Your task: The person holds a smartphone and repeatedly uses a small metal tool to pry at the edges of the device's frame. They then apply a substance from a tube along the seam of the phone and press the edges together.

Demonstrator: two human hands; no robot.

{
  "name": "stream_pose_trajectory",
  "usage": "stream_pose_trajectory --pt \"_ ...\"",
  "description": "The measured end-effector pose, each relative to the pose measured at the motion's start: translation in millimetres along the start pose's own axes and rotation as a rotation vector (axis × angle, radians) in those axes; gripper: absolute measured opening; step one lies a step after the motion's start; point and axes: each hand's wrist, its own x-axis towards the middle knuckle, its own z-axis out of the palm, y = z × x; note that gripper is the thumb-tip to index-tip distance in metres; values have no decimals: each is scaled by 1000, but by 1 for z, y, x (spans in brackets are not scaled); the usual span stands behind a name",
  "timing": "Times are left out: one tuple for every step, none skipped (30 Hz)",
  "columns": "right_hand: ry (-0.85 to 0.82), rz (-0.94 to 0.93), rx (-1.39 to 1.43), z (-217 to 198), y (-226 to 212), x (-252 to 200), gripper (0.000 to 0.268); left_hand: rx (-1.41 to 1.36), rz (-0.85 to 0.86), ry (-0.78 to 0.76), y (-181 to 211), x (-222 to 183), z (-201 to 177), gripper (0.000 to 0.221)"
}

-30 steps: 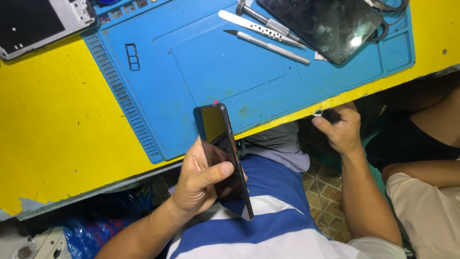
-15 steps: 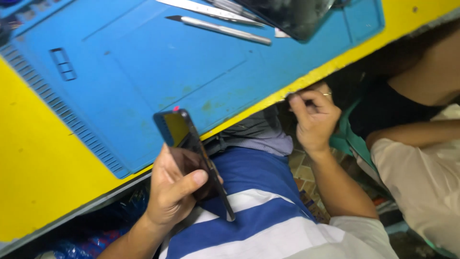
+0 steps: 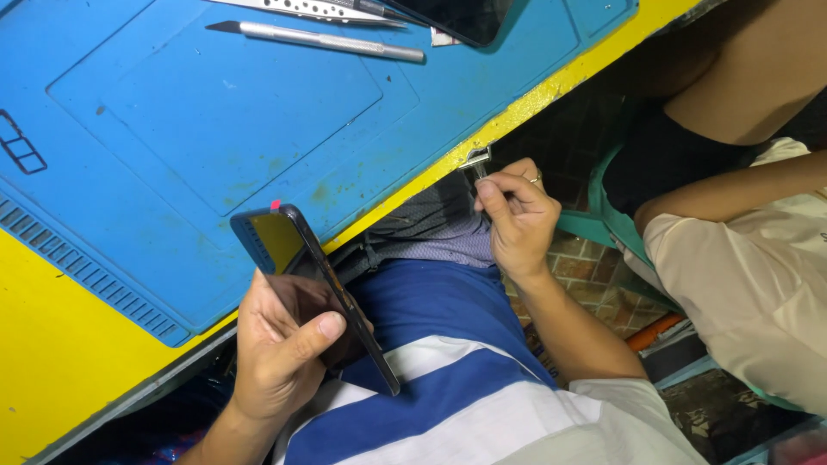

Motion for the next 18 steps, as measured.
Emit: stream_pose_trajectory --pt "-1 0 0 0 9 -1 10 -1 0 1 -1 1 0 64" --pt "28 -16 -25 1 18 -3 11 -11 -9 3 -1 1 -1 66" --pt "57 -32 -49 2 27 -5 13 -21 -17 4 -2 1 -1 67" --pt "54 -34 -47 5 30 -3 13 -21 -14 7 -3 1 -1 67" --pt "71 -72 -24 8 33 -1 17 -36 -14 22 -4 2 0 63" --pt "84 -108 2 13 36 -1 21 -50 -12 42 -5 1 0 59" --pt "77 -107 7 12 35 0 21 -50 -9 50 -5 1 0 59" --pt "90 -129 -55 13 35 1 25 -29 -24 68 -5 1 0 53" --pt "102 -152 -117 15 34 2 29 -8 -38 85 -4 1 0 47" --pt "90 -154 -102 11 41 0 29 -4 -28 102 -4 0 -1 47" --pt "68 -97 -141 8 48 -3 22 0 -48 88 -5 -2 -3 49" --pt "50 -46 -180 6 55 -3 15 6 -63 68 -5 -2 -5 51" --pt "42 -54 -163 -3 51 -2 15 12 -49 80 0 1 -6 51" --pt "-97 -14 -124 -13 45 -3 11 77 -68 41 3 0 -6 52" --pt "-236 24 -84 -24 42 -4 8 141 -88 1 6 0 -6 52" --pt "-246 34 -79 -22 17 -1 8 140 -95 14 8 -2 -7 52" --pt "-404 100 136 -21 -9 3 8 100 -137 -19 9 -4 -6 54" --pt "-546 146 348 -19 -33 14 9 64 -164 -72 12 2 -5 55"
